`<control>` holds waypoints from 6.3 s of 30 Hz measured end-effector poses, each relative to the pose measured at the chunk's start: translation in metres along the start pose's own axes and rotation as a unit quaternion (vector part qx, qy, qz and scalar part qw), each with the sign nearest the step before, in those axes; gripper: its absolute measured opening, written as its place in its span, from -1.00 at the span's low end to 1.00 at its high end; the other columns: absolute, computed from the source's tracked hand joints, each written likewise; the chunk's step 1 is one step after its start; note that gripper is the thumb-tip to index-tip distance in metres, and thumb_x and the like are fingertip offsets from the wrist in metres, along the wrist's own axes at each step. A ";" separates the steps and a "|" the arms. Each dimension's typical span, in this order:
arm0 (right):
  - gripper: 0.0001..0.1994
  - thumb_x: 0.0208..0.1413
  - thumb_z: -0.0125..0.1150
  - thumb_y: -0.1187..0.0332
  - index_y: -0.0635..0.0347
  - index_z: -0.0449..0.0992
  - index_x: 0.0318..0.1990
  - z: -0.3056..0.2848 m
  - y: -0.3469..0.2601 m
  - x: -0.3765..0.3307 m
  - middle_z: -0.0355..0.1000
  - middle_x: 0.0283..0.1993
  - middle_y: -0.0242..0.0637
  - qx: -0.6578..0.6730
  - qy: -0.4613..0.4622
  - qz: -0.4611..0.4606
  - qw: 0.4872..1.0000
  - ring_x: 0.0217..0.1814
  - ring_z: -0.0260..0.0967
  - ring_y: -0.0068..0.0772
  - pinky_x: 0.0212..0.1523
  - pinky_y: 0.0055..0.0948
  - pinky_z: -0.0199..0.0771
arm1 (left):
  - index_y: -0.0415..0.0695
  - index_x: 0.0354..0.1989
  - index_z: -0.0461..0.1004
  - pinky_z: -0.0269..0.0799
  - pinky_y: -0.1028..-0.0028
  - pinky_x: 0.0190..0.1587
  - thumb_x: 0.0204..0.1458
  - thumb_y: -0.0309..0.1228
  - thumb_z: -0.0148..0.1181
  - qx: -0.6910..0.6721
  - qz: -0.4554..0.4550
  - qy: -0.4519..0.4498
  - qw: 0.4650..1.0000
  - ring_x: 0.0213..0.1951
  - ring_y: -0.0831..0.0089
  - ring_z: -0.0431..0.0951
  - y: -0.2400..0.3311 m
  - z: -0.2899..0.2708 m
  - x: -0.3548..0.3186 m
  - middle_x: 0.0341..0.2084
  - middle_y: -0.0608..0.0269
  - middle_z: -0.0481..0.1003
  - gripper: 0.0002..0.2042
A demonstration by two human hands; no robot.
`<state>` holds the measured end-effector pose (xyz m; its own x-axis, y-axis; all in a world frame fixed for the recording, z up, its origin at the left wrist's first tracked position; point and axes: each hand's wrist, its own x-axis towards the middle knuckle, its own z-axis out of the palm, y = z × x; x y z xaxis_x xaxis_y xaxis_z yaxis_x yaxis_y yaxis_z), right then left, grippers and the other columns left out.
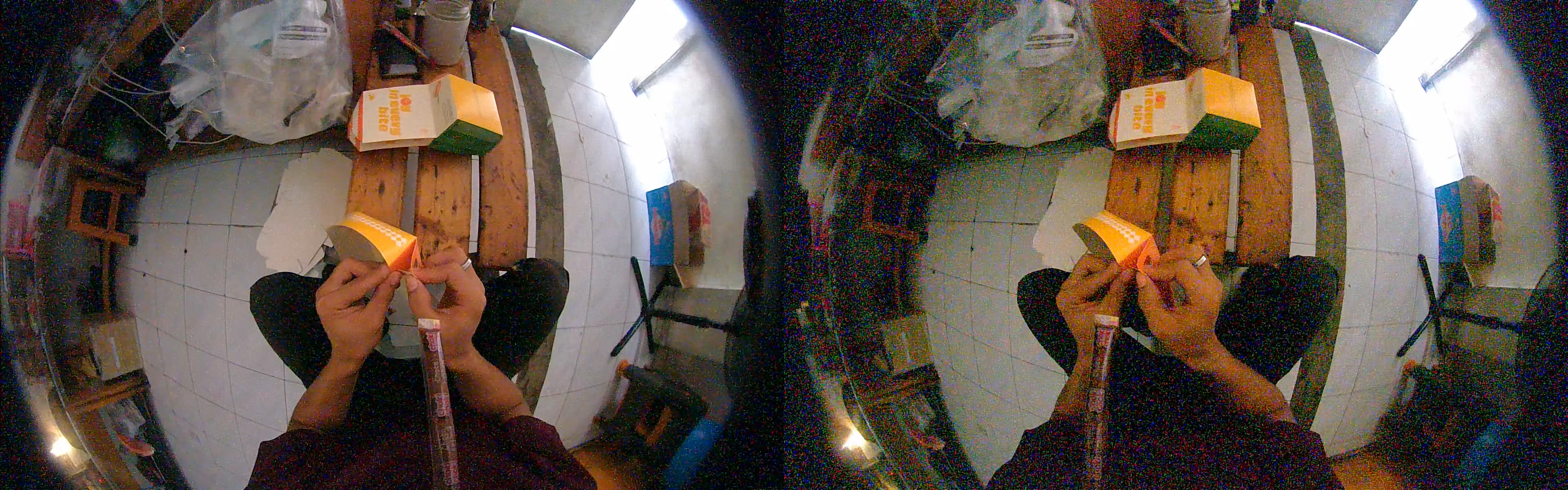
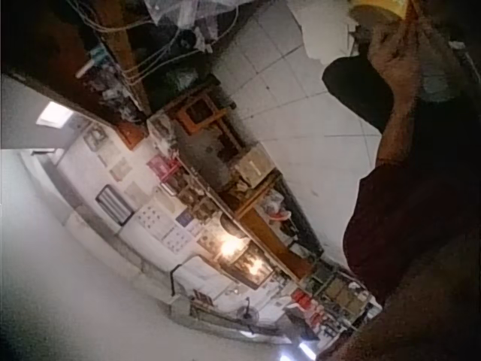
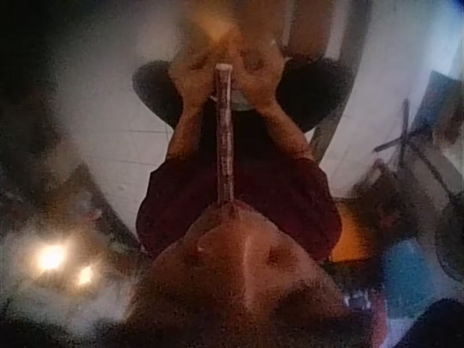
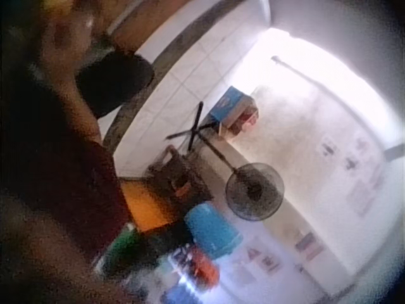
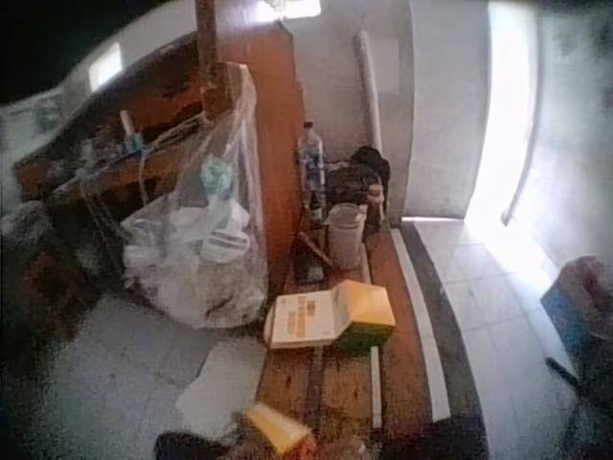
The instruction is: The person folds and assembles flat paper sheets into small rectangular boxes. They fold the edges, tuck flaps, and press seams to form the box shape, then place the finished boxes on the table.
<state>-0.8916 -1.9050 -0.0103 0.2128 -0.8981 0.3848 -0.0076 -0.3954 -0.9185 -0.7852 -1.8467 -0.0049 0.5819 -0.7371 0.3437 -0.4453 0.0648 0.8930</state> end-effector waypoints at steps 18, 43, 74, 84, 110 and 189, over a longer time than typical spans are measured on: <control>-0.92 -0.20 0.29 0.57 0.32 0.49 -0.50 0.000 -0.003 0.003 0.37 -0.46 -0.23 -0.008 0.024 -0.031 0.999 -0.43 0.32 -0.41 -0.40 -0.53 0.29 | -0.25 -0.44 0.56 0.38 0.53 -0.44 -0.27 -0.71 0.36 -0.034 0.102 0.088 0.990 -0.49 0.43 0.47 -0.006 0.014 -0.006 -0.55 0.21 0.45 -0.82; -0.92 -0.22 0.29 0.60 0.32 0.50 -0.51 -0.011 -0.003 0.010 0.40 -0.44 -0.19 -0.001 -0.025 -0.057 0.998 -0.42 0.36 -0.39 -0.38 -0.51 0.34 | -0.20 -0.41 0.59 0.44 0.48 -0.34 -0.30 -0.70 0.35 -0.002 0.129 0.076 0.989 -0.40 0.34 0.53 0.000 0.014 -0.004 -0.52 0.20 0.48 -0.78; -0.43 0.01 0.18 0.30 0.22 0.25 0.21 -0.017 0.008 -0.008 0.18 0.21 -0.01 0.017 -0.269 -0.042 0.962 0.19 0.15 -0.01 0.19 -0.14 0.12 | -0.29 -0.29 0.45 0.41 0.48 -0.17 -0.02 -0.56 0.20 -0.093 -0.152 0.049 0.983 -0.25 0.40 0.48 0.014 -0.025 0.003 -0.37 0.16 0.47 -0.87; -0.17 -0.21 0.43 0.00 0.21 0.20 0.19 0.009 -0.013 0.044 0.24 0.16 -0.17 0.197 -0.328 0.014 0.924 0.26 0.13 -0.23 0.27 -0.26 0.06 | -0.19 -0.42 0.29 0.39 0.46 -0.47 0.02 -0.29 0.17 -0.492 0.025 0.041 0.869 -0.56 0.45 0.40 0.013 -0.103 0.009 -0.55 0.13 0.39 -0.76; -0.42 0.02 0.20 0.57 0.25 0.07 0.18 -0.043 0.032 -0.029 0.17 0.15 -0.10 0.140 0.096 0.204 0.964 0.13 0.26 -0.28 0.11 -0.40 0.29 | -0.24 -0.30 0.43 0.44 0.33 -0.10 -0.10 -0.59 0.23 0.003 0.010 -0.136 0.991 -0.14 0.15 0.50 -0.006 0.040 -0.070 -0.17 0.03 0.47 -0.83; -0.71 -0.08 0.14 0.55 0.26 0.55 -0.13 -0.033 -0.024 -0.007 0.38 -0.16 -0.06 0.017 -0.284 -0.019 0.958 -0.11 0.36 -0.17 -0.13 -0.37 0.40 | -0.30 -0.19 0.45 0.40 0.42 -0.17 -0.04 -0.45 0.28 0.015 -0.168 0.138 0.976 -0.26 0.39 0.48 0.000 -0.016 -0.028 -0.33 0.22 0.50 -0.73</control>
<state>-0.9256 -1.8953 0.0118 0.7104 -0.6290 0.3158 0.0405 -0.4114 -0.9105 -0.7906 -1.8152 -0.0097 0.8573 -0.5047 0.1017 -0.2152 -0.1718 0.9614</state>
